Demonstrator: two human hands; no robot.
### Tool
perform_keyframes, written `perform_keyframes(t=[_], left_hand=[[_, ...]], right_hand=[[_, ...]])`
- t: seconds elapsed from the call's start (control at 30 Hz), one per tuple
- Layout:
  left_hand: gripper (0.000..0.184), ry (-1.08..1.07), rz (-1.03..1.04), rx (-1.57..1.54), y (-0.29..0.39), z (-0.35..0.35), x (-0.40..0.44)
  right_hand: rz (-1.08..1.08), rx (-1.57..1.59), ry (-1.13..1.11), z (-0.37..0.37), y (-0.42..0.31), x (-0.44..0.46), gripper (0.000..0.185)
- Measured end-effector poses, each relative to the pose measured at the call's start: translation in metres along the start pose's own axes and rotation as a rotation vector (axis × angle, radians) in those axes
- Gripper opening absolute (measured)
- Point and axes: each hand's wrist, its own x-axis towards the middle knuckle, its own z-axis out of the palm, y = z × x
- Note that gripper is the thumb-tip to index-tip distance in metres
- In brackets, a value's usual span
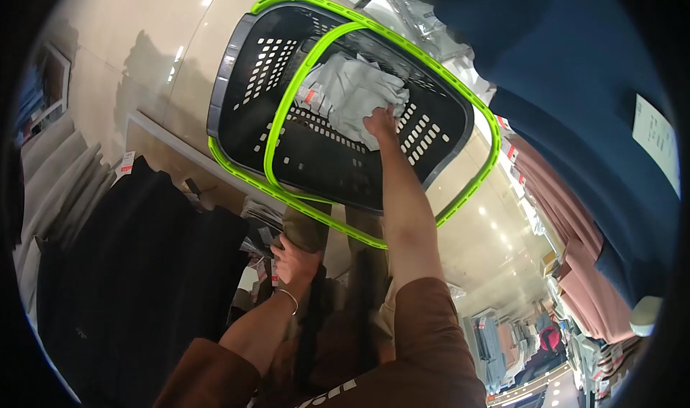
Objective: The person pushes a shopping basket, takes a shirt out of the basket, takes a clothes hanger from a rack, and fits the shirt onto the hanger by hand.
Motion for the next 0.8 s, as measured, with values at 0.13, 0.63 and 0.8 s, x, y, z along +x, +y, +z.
perform_keyframes(t=[0.13,0.63,0.8], left_hand=[[0.100,0.039,0.024,0.028,0.001,0.000,0.003],[0.102,0.002,0.040,0.022,-0.003,-0.011,0.014],[0.102,0.022,0.042,0.021,0.000,-0.007,0.010]], right_hand=[[0.005,-0.124,-0.156,0.003,-0.010,0.035,0.057],[0.001,-0.011,-0.115,0.053,0.049,0.078,0.043],[-0.029,0.230,0.258,0.072,0.059,0.042,0.047]])
